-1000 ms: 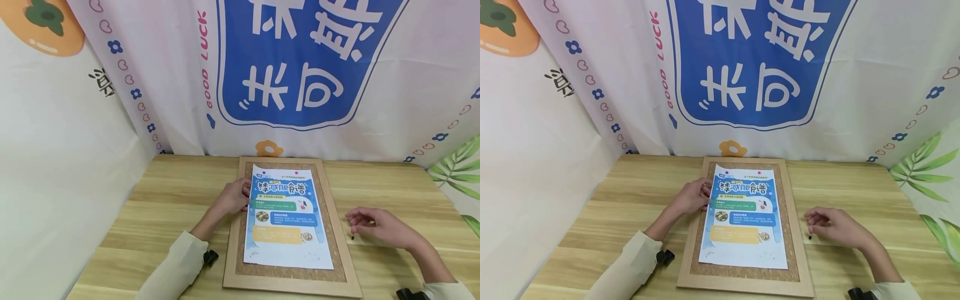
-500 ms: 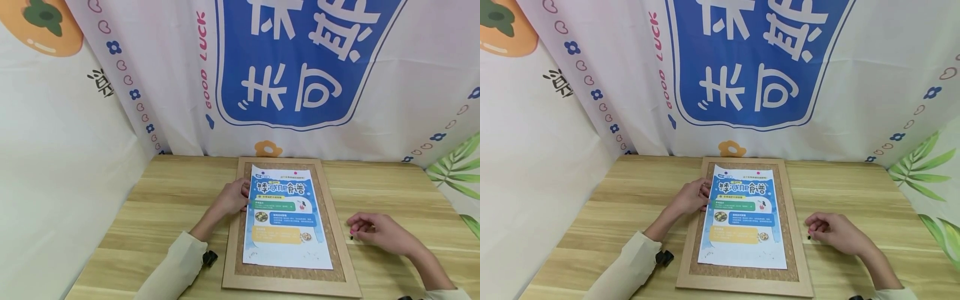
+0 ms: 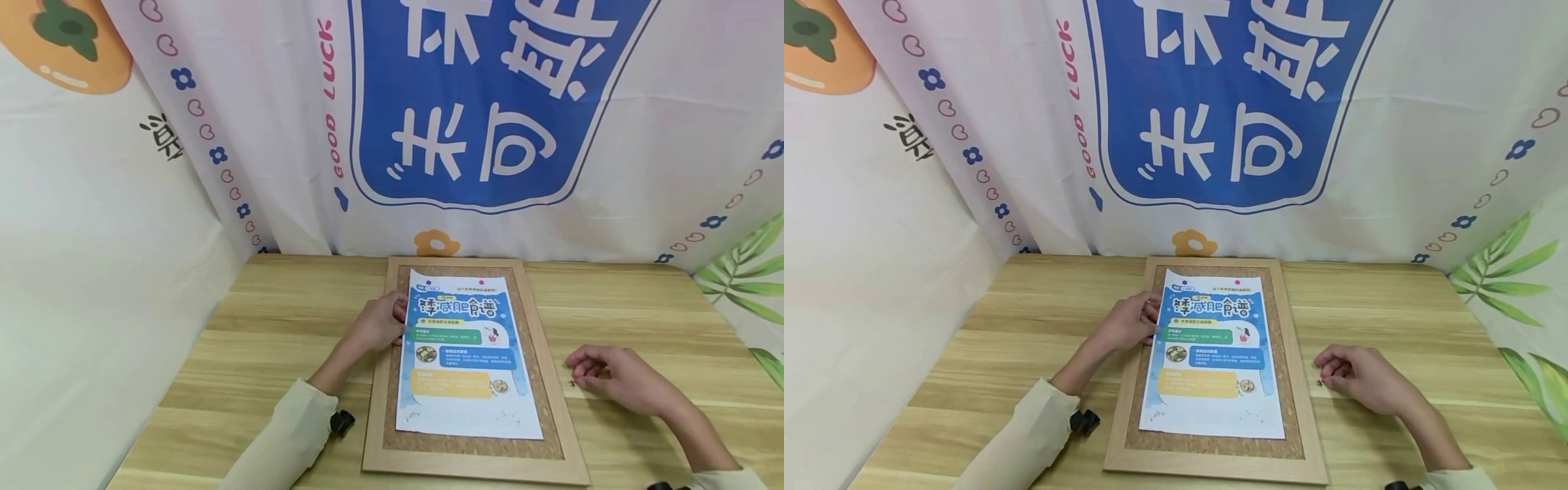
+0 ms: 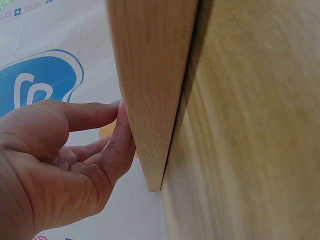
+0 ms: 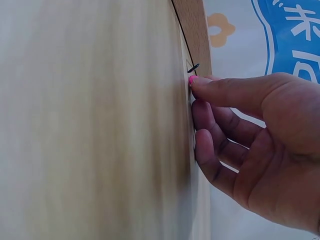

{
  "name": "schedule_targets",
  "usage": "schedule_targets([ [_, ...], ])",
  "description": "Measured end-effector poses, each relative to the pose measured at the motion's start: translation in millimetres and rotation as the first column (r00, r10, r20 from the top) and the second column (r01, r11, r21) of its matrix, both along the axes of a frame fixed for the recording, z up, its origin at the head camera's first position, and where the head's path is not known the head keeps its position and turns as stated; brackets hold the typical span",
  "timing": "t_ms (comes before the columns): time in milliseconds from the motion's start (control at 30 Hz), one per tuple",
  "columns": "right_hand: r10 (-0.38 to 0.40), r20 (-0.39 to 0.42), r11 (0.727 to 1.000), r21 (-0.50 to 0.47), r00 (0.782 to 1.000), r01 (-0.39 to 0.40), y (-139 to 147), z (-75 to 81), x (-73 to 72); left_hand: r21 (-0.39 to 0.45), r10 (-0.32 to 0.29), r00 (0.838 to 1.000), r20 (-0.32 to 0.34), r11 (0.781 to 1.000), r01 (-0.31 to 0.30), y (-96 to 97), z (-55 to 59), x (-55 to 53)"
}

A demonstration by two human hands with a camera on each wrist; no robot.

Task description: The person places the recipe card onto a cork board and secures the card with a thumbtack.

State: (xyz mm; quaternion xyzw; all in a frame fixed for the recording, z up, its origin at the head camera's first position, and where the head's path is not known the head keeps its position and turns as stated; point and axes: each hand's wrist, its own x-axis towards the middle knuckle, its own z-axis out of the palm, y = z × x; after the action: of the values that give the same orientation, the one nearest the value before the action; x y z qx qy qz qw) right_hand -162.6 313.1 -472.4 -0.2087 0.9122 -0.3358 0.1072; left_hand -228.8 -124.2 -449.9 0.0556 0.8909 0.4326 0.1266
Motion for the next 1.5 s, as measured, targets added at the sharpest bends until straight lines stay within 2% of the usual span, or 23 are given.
schedule_targets([
  [367,0.016,0.026,1.0,-0.012,1.0,-0.015,3.2,2.3,0.2,-0.004,0.0,1.0,0.007,1.0,0.0,0.7,0.4,1.4],
  [633,0.059,-0.021,0.996,-0.059,0.998,-0.061,2.5,5.4,0.4,0.0,-0.005,1.0,0.004,1.0,0.005,1.2,1.1,1.3],
  [767,0.061,-0.049,0.995,-0.082,0.997,-0.065,-3.8,11.5,-0.9,0.0,-0.007,1.0,-0.005,1.0,0.007,0.2,-0.6,0.5],
  [1067,0.043,-0.034,0.995,-0.091,0.998,-0.046,-21.7,26.6,-4.0,0.007,0.003,1.0,0.002,1.0,-0.003,-0.8,-1.5,-1.0],
  [1500,0.057,-0.033,0.995,-0.082,0.998,-0.06,-46.4,35.9,-9.4,0.003,0.005,1.0,0.003,1.0,-0.005,0.9,2.2,0.7],
])
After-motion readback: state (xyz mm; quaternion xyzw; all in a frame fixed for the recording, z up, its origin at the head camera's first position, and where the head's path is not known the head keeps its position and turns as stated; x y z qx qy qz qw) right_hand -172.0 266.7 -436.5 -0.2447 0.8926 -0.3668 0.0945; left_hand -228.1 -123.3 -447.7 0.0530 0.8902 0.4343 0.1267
